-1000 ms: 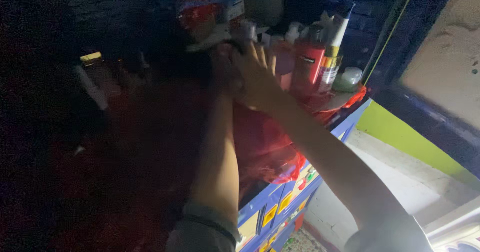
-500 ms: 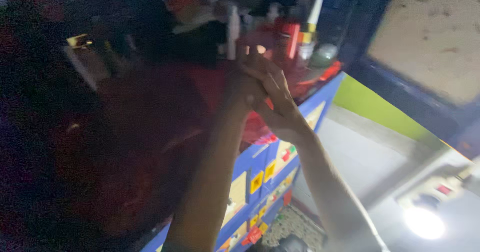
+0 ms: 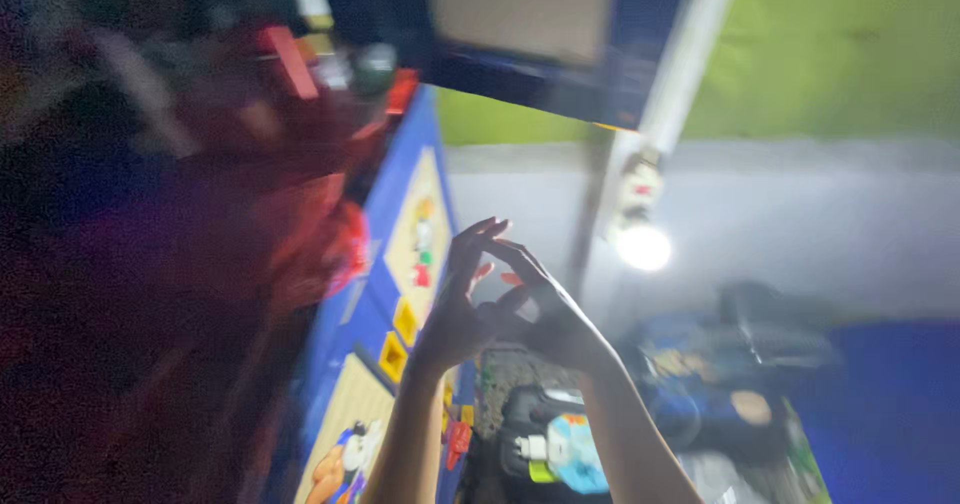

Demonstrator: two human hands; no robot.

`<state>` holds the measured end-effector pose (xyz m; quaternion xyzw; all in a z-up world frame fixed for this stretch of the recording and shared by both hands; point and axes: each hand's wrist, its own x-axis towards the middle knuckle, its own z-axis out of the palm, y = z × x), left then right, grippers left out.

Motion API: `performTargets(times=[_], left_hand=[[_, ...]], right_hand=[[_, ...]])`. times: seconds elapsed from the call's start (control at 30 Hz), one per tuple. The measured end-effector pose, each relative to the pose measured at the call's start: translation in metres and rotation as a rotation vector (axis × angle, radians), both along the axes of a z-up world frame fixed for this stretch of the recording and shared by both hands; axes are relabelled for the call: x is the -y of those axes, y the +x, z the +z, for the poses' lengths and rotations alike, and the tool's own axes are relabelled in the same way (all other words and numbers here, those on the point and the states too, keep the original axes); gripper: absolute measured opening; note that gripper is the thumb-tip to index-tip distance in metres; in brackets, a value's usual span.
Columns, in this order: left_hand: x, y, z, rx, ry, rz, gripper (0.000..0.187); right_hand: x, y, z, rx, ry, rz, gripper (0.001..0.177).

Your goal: The person picks up a box and bottles from the floor and places them onto the top of a cabinet by hand. The person then picks up a flat box from the floor and opens its flap.

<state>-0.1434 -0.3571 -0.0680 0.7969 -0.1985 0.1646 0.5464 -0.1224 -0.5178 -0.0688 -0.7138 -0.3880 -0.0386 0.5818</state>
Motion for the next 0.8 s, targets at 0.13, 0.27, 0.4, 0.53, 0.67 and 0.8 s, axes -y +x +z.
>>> performTargets(times=[0.13,0.27,0.4,0.53,0.67,0.8], left_hand=[[0.048,0.024,-0.033,-0.074,-0.151,-0.279,0.091],[0.102,0.018,-0.061,-0.172,-0.268,-0.511,0.094],[0.129,0.004,-0.073,-0.277,-0.275,-0.727,0.098],[0.158,-0.009,-0.079,-0.317,-0.315,-0.844,0.102],[0.180,-0.025,-0.078,-0.351,-0.282,-0.859,0.106],[0.206,-0.032,-0.066,-0.348,-0.283,-0.920,0.106]], right_hand=[[0.039,-0.020,-0.027,-0.267,0.109,-0.171,0.074],[0.083,-0.056,-0.060,-0.345,0.115,-0.389,0.057],[0.119,-0.085,-0.061,-0.441,0.364,-0.316,0.076],[0.148,-0.107,-0.051,-0.315,0.196,-0.457,0.073],[0.165,-0.127,-0.054,-0.336,0.048,-0.609,0.075],[0.189,-0.136,-0.052,-0.358,0.167,-0.579,0.079]])
